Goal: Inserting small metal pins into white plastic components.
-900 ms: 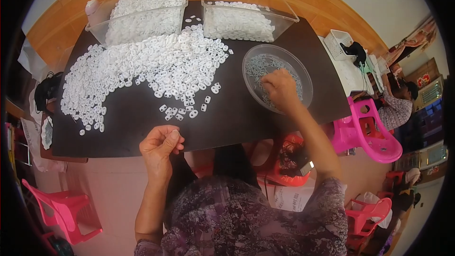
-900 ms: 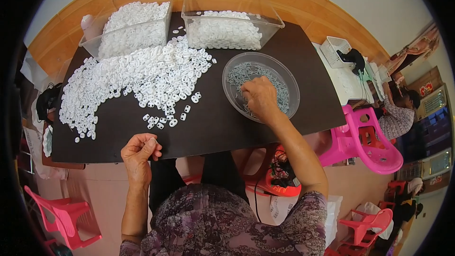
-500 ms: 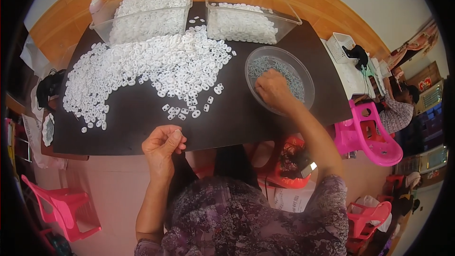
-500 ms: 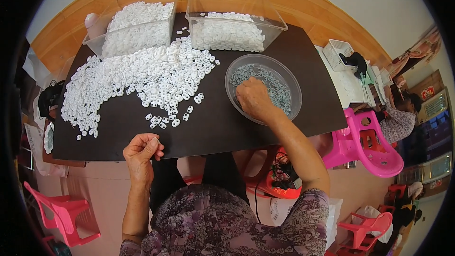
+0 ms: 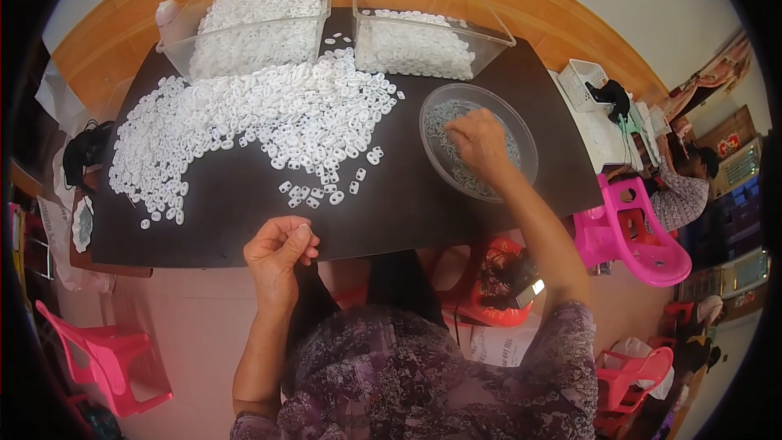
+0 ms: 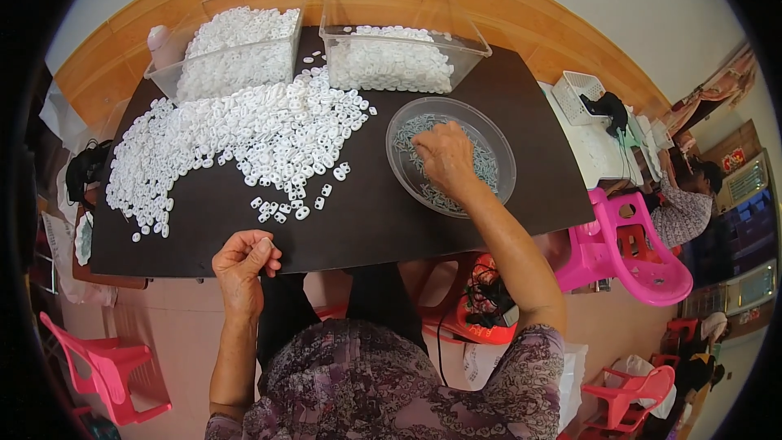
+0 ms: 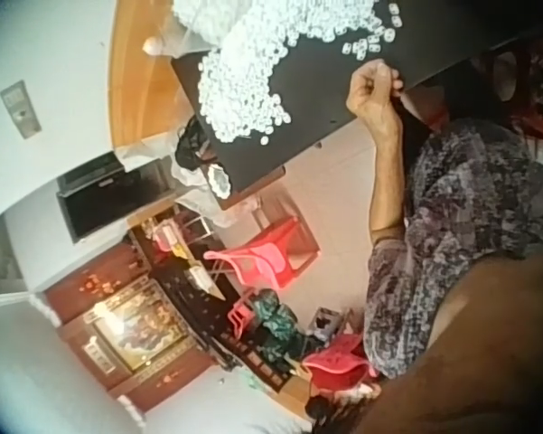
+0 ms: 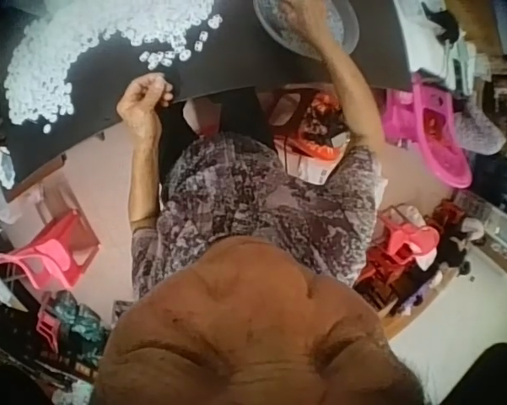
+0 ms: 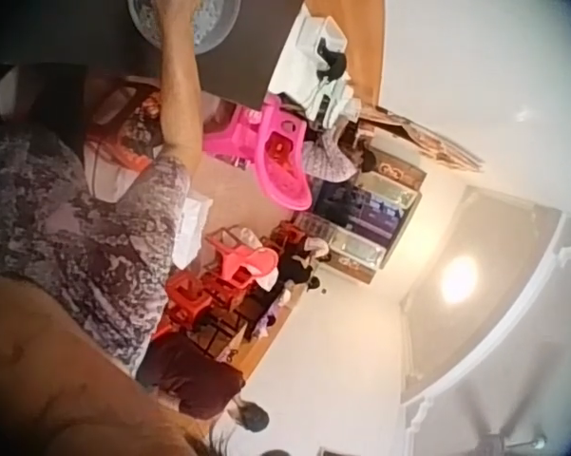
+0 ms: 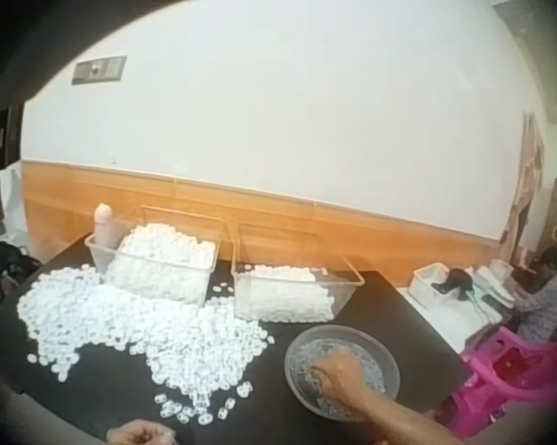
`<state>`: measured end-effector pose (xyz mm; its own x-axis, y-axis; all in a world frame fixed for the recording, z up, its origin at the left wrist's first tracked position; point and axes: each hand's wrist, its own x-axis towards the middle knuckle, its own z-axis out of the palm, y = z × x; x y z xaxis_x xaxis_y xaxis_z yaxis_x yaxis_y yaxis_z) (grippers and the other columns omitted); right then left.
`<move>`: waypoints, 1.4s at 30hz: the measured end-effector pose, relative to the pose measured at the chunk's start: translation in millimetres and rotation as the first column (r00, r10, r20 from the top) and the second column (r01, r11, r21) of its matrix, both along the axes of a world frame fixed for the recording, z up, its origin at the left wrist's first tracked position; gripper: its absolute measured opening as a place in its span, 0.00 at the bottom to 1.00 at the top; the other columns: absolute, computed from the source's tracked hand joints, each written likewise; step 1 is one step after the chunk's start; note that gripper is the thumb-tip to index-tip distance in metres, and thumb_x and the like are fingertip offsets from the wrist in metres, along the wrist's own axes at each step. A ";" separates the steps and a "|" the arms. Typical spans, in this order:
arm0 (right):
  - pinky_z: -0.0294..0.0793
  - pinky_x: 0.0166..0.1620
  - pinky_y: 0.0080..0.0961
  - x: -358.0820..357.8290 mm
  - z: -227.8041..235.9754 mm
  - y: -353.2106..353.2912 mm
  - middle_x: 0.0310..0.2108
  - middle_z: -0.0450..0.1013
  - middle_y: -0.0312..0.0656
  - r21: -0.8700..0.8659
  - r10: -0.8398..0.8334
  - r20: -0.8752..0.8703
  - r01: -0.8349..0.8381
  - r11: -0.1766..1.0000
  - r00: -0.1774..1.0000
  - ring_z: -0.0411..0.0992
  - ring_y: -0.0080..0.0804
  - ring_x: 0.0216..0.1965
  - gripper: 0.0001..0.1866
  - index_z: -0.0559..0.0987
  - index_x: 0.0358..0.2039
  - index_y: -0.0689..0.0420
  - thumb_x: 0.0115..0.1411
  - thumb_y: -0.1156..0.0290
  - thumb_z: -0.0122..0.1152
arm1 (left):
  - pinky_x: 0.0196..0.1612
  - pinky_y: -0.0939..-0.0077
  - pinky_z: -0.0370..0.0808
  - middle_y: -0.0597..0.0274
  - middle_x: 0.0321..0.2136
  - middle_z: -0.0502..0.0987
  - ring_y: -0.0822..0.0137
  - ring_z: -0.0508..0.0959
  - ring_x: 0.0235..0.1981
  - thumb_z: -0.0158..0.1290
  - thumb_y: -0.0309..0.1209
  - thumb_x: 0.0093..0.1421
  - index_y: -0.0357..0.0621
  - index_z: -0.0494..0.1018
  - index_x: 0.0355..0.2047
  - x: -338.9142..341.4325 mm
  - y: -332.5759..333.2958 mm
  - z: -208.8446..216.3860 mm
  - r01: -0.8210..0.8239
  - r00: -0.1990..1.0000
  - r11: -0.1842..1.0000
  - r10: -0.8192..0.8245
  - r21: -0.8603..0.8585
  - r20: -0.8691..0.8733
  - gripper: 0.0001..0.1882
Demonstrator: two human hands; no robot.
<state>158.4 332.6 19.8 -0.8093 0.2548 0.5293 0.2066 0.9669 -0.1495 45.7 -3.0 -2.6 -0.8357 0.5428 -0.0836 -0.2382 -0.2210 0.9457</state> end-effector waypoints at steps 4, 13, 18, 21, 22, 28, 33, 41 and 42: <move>0.67 0.37 0.41 -4.3 -7.7 3.8 0.24 0.71 0.43 -0.015 0.038 0.112 -0.036 0.999 0.993 0.67 0.45 0.34 0.03 0.80 0.25 0.54 0.46 0.74 0.62 | 0.20 0.85 0.67 0.60 0.21 0.77 0.75 0.73 0.17 0.56 0.27 0.57 0.36 0.75 0.32 0.0 2.2 1.1 0.000 1.000 1.000 0.000 0.004 0.000 0.07; 0.68 0.38 0.39 -7.1 -6.8 1.6 0.25 0.72 0.42 -0.106 -0.005 0.087 0.014 0.994 0.996 0.67 0.43 0.34 0.04 0.80 0.25 0.53 0.46 0.75 0.61 | 0.21 0.85 0.67 0.60 0.21 0.77 0.75 0.73 0.17 0.56 0.28 0.57 0.35 0.74 0.32 -0.6 0.3 -1.0 0.003 1.000 1.000 -0.003 0.004 0.018 0.07; 0.68 0.38 0.38 -7.0 -12.2 3.9 0.25 0.72 0.42 -0.045 0.057 0.128 -0.051 0.998 0.990 0.68 0.43 0.34 0.03 0.80 0.24 0.54 0.46 0.75 0.62 | 0.21 0.85 0.67 0.60 0.21 0.77 0.75 0.73 0.17 0.57 0.28 0.57 0.36 0.75 0.32 -0.7 1.9 0.3 0.012 1.000 1.000 -0.012 0.008 0.012 0.07; 0.67 0.39 0.38 -11.6 -13.6 3.0 0.25 0.72 0.42 0.020 0.045 0.184 -0.050 0.999 0.982 0.68 0.43 0.34 0.03 0.79 0.22 0.54 0.45 0.74 0.63 | 0.21 0.85 0.67 0.60 0.21 0.77 0.76 0.73 0.18 0.57 0.28 0.57 0.36 0.75 0.32 -0.9 1.9 -0.9 0.012 1.000 1.000 -0.012 0.007 0.008 0.07; 0.67 0.40 0.38 -14.1 -12.4 2.6 0.25 0.72 0.42 0.033 0.031 0.233 -0.039 0.999 0.972 0.68 0.43 0.34 0.03 0.78 0.22 0.55 0.44 0.74 0.63 | 0.21 0.85 0.67 0.60 0.21 0.77 0.76 0.73 0.18 0.57 0.28 0.57 0.36 0.75 0.32 -1.0 1.7 -1.2 0.012 1.000 1.000 -0.012 0.006 0.007 0.07; 0.70 0.34 0.44 -30.3 -2.0 8.0 0.22 0.73 0.49 0.046 0.015 0.408 -0.037 0.998 0.913 0.70 0.50 0.32 0.03 0.76 0.19 0.57 0.47 0.74 0.58 | 0.20 0.85 0.67 0.60 0.21 0.77 0.76 0.73 0.18 0.57 0.28 0.57 0.36 0.74 0.32 -1.1 2.0 0.7 0.015 1.000 1.000 -0.015 0.014 0.009 0.08; 0.71 0.31 0.48 -38.3 -4.5 14.6 0.20 0.72 0.55 0.064 0.024 0.457 -0.061 0.996 0.889 0.72 0.56 0.27 0.06 0.76 0.18 0.61 0.46 0.72 0.56 | 0.20 0.85 0.68 0.60 0.21 0.77 0.76 0.74 0.18 0.57 0.28 0.57 0.35 0.74 0.32 -2.1 0.5 -2.1 0.024 1.000 0.999 -0.024 0.027 0.008 0.08; 0.71 0.34 0.44 -30.8 -7.3 2.8 0.22 0.72 0.56 0.175 0.028 0.281 -0.080 0.981 0.959 0.71 0.55 0.28 0.04 0.74 0.18 0.61 0.44 0.74 0.53 | 0.21 0.86 0.68 0.59 0.21 0.77 0.76 0.73 0.18 0.56 0.27 0.57 0.35 0.74 0.32 -3.1 0.8 -1.3 0.012 0.999 1.000 -0.013 0.018 0.053 0.07; 0.71 0.35 0.43 -29.3 -2.6 0.1 0.23 0.72 0.56 0.167 0.026 0.260 -0.071 0.983 0.965 0.71 0.54 0.29 0.04 0.73 0.19 0.61 0.45 0.74 0.53 | 0.21 0.85 0.68 0.59 0.22 0.77 0.75 0.73 0.18 0.56 0.26 0.57 0.35 0.74 0.32 -3.2 -0.4 1.6 0.012 0.997 1.000 -0.013 0.011 0.073 0.07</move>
<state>129.0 332.7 17.2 -0.9323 0.1346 0.3357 0.1682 0.9831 0.0728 42.5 -3.4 -1.0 -0.8207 0.5545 -0.1380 -0.3091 -0.2276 0.9234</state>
